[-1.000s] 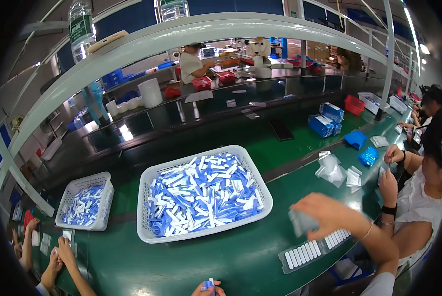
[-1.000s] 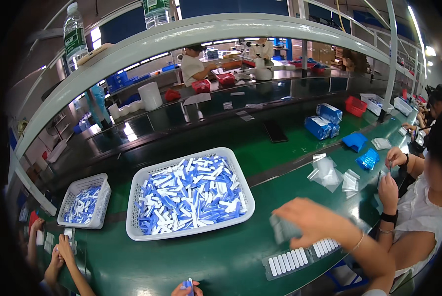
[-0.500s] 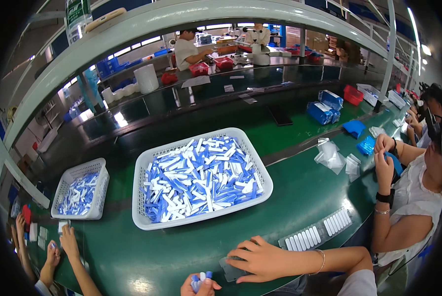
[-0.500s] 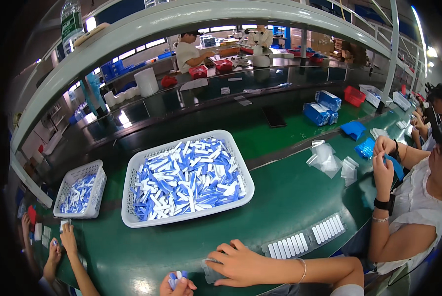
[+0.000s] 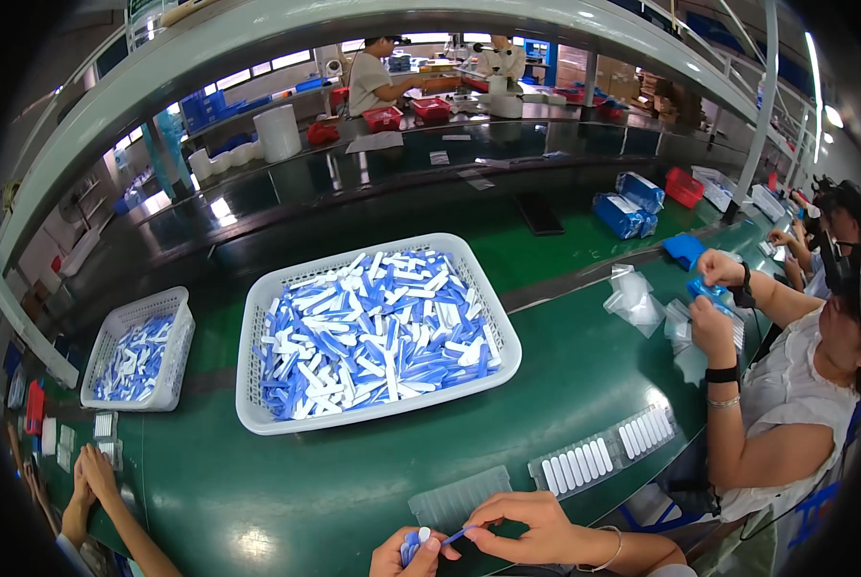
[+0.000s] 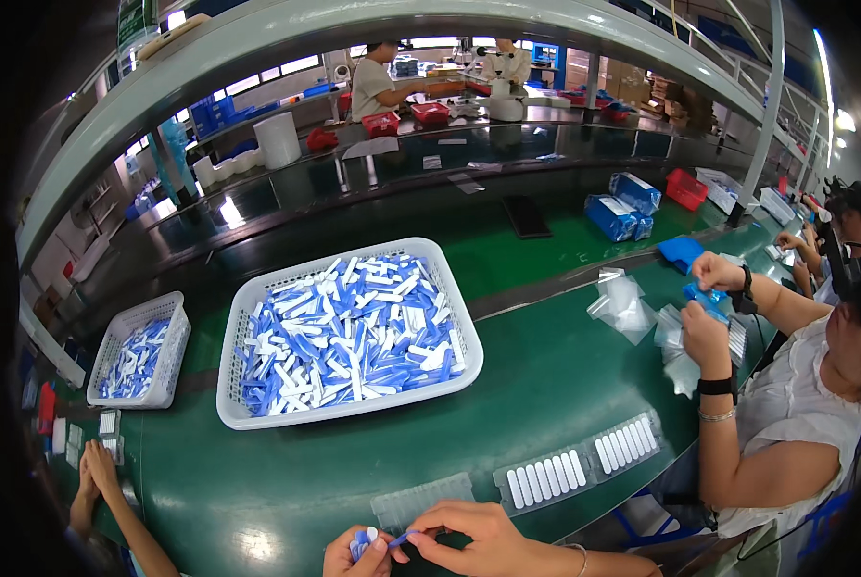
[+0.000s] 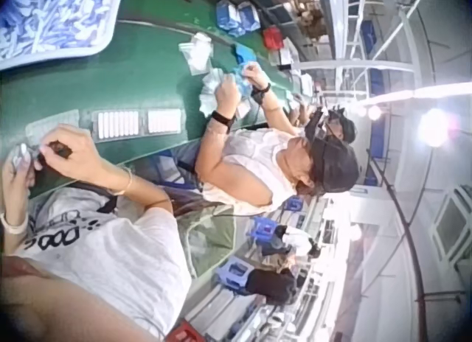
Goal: The person organizes small blue and white plastic components by hand, picking them up from a plastic basket and placing them into a clear plastic tray.
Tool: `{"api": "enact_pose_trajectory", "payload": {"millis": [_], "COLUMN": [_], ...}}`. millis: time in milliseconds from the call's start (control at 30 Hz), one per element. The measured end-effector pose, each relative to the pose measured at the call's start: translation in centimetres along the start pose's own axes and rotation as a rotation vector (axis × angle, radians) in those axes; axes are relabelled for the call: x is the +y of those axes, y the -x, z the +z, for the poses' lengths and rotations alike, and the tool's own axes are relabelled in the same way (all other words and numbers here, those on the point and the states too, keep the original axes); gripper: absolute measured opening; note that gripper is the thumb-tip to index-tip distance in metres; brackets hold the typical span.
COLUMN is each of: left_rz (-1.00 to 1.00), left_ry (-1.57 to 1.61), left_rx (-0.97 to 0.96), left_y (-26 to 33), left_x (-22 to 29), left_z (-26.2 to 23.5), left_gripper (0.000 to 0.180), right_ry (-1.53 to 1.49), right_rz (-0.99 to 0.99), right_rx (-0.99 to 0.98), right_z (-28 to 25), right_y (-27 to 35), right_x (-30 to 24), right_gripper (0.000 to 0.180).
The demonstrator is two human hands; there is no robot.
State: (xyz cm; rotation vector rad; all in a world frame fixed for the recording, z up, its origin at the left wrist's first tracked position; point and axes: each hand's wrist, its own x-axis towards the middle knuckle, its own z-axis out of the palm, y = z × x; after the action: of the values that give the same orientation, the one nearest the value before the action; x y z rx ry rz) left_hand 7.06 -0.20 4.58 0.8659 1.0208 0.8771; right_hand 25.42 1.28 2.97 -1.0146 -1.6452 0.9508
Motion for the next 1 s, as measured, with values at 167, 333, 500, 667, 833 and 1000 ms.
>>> {"api": "enact_pose_trajectory", "payload": {"millis": [167,333,500,667,833,1000], "left_rz": [0.077,0.161,0.158,0.139,0.106,0.071], "left_ry": [-0.117,-0.145,-0.15,-0.09,-0.069,-0.032], "left_rx": [-0.012,0.017,0.026,0.039,-0.021,0.016], "left_y": [0.0,-0.1,-0.3,-0.6,-1.0,-1.0], "left_x": [0.0,-0.2,-0.1,0.5,0.2,0.3], "left_z": [0.4,0.8,0.5,1.3,0.2,0.1], "left_gripper": [0.025,0.027,0.027,0.026,0.027,0.027], "right_ry": [-0.045,-0.061,-0.132,-0.097,-0.105,-0.041], "right_rz": [0.022,-0.019,0.069,-0.033,-0.037,-0.077], "right_rx": [0.042,0.089,0.065,0.087,0.09,-0.084], "right_z": [-0.3,-0.2,-0.3,-0.5,-0.4,-0.5], "right_y": [-0.1,-0.2,-0.3,-0.3,-0.3,-0.7], "right_x": [-1.1,-1.7,-1.3,-1.5,-1.3,0.7], "right_gripper": [0.012,0.011,0.011,0.013,0.016,0.015]}}
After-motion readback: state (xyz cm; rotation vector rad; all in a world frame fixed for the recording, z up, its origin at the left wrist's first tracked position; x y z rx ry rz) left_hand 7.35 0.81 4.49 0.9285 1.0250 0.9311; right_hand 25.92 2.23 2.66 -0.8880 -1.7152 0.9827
